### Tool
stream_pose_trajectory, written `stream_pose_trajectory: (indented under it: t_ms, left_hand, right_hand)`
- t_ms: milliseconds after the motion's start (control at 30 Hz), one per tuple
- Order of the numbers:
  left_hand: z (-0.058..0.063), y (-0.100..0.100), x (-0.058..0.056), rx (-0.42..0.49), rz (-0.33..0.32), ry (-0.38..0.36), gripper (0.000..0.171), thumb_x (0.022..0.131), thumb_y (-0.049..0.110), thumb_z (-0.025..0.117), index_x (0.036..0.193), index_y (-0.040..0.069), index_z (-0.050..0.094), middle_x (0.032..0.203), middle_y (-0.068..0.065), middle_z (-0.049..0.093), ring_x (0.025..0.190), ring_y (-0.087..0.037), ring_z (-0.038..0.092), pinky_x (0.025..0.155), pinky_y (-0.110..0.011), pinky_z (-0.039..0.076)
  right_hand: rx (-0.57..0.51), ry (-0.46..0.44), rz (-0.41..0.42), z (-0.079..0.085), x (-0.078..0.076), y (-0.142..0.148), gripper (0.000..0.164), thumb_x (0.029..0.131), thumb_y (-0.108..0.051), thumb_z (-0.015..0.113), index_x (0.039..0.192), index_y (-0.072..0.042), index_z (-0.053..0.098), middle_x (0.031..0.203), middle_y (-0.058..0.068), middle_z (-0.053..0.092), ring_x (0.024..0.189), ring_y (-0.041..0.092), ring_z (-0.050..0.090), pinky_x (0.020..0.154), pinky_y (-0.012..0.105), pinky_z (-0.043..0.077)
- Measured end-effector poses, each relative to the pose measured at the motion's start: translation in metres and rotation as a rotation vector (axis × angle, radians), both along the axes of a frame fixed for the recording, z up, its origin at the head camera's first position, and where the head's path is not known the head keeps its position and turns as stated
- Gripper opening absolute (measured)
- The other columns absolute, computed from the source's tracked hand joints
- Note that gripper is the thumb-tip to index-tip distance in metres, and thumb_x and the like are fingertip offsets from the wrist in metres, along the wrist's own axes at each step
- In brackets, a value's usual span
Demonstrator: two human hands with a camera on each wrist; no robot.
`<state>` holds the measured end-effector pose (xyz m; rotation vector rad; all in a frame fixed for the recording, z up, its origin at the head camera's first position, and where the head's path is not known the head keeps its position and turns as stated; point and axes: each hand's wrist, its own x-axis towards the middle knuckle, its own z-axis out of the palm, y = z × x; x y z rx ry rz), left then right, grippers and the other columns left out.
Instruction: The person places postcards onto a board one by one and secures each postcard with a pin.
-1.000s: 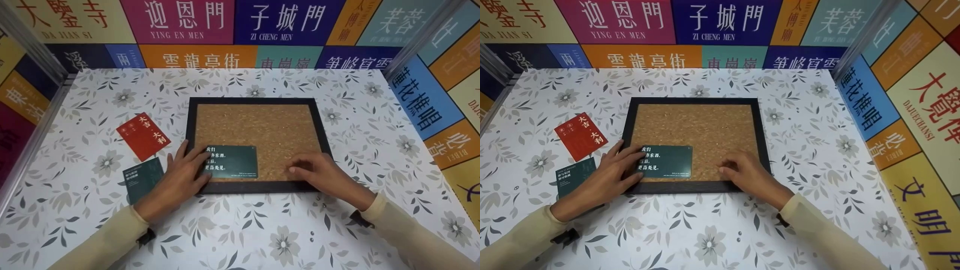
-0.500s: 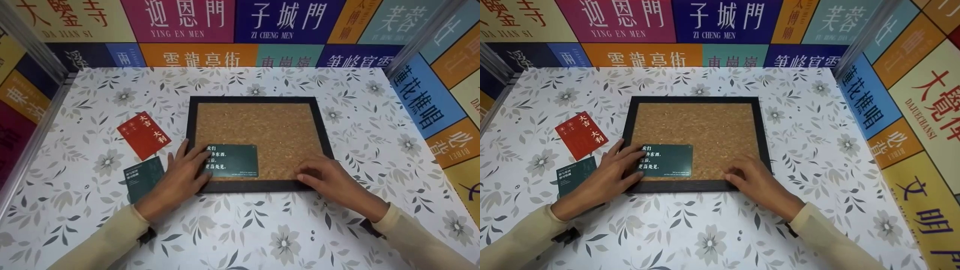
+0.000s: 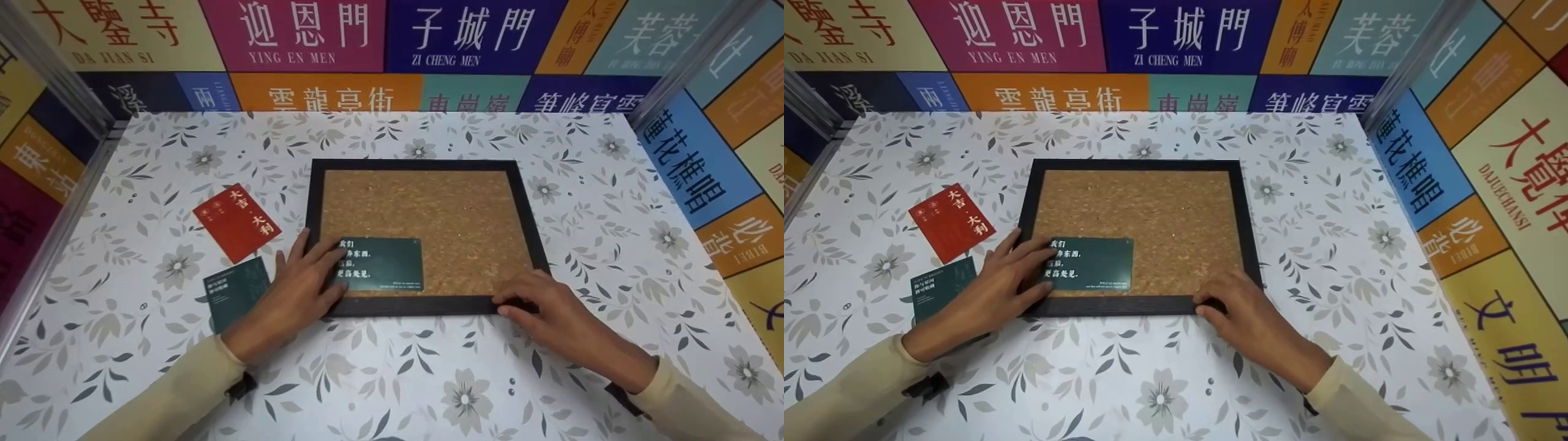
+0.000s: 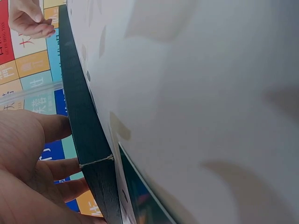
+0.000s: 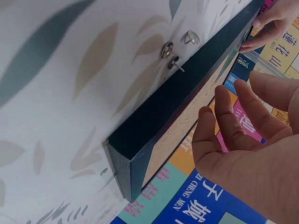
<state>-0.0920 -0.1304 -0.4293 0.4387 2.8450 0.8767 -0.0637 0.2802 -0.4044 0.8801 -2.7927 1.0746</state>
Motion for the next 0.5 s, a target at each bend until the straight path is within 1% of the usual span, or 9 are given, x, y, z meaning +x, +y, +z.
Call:
stream_pose_trajectory:
  t_ms: [133, 233, 333, 500]
  left_hand:
    - [-0.001, 0.0, 0.001, 0.007, 0.004, -0.009, 0.062, 0.104, 0.022, 0.078, 0.161, 0.009, 0.056, 0.179, -0.005, 0.034, 0.17, -0.042, 0.003, 0.125, -0.083, 0.005]
    - [-0.001, -0.001, 0.002, 0.012, 0.007, -0.013, 0.062, 0.104, 0.022, 0.078, 0.162, 0.01, 0.056, 0.18, -0.004, 0.033, 0.17, -0.041, 0.002, 0.125, -0.083, 0.003]
    - [-0.001, 0.0, 0.002, 0.015, 0.007, -0.015, 0.063, 0.104, 0.022, 0.078, 0.162, 0.01, 0.056, 0.18, -0.004, 0.032, 0.17, -0.041, 0.002, 0.125, -0.082, 0.003]
    - [-0.001, 0.0, 0.001, 0.016, 0.005, -0.017, 0.062, 0.105, 0.022, 0.077, 0.162, 0.011, 0.056, 0.18, -0.003, 0.032, 0.17, -0.041, 0.002, 0.125, -0.082, 0.003]
  right_hand:
    - [0.042, 0.015, 0.021, 0.0, 0.008, 0.002, 0.021, 0.094, -0.002, 0.085, 0.111, -0.014, 0.082, 0.111, -0.005, 0.076, 0.102, 0.013, 0.062, 0.084, 0.029, 0.054]
    - [0.071, 0.026, 0.033, 0.0, 0.013, 0.003, 0.02, 0.095, -0.003, 0.085, 0.111, -0.015, 0.081, 0.11, -0.006, 0.075, 0.101, 0.012, 0.061, 0.083, 0.031, 0.054]
    - [0.11, 0.043, 0.026, 0.0, 0.018, 0.005, 0.024, 0.092, -0.002, 0.087, 0.109, -0.016, 0.081, 0.11, -0.007, 0.075, 0.101, 0.012, 0.061, 0.083, 0.033, 0.055]
    - [0.192, 0.101, -0.004, -0.002, 0.026, 0.005, 0.032, 0.083, 0.003, 0.092, 0.106, -0.015, 0.08, 0.109, -0.005, 0.073, 0.103, 0.018, 0.063, 0.085, 0.039, 0.058]
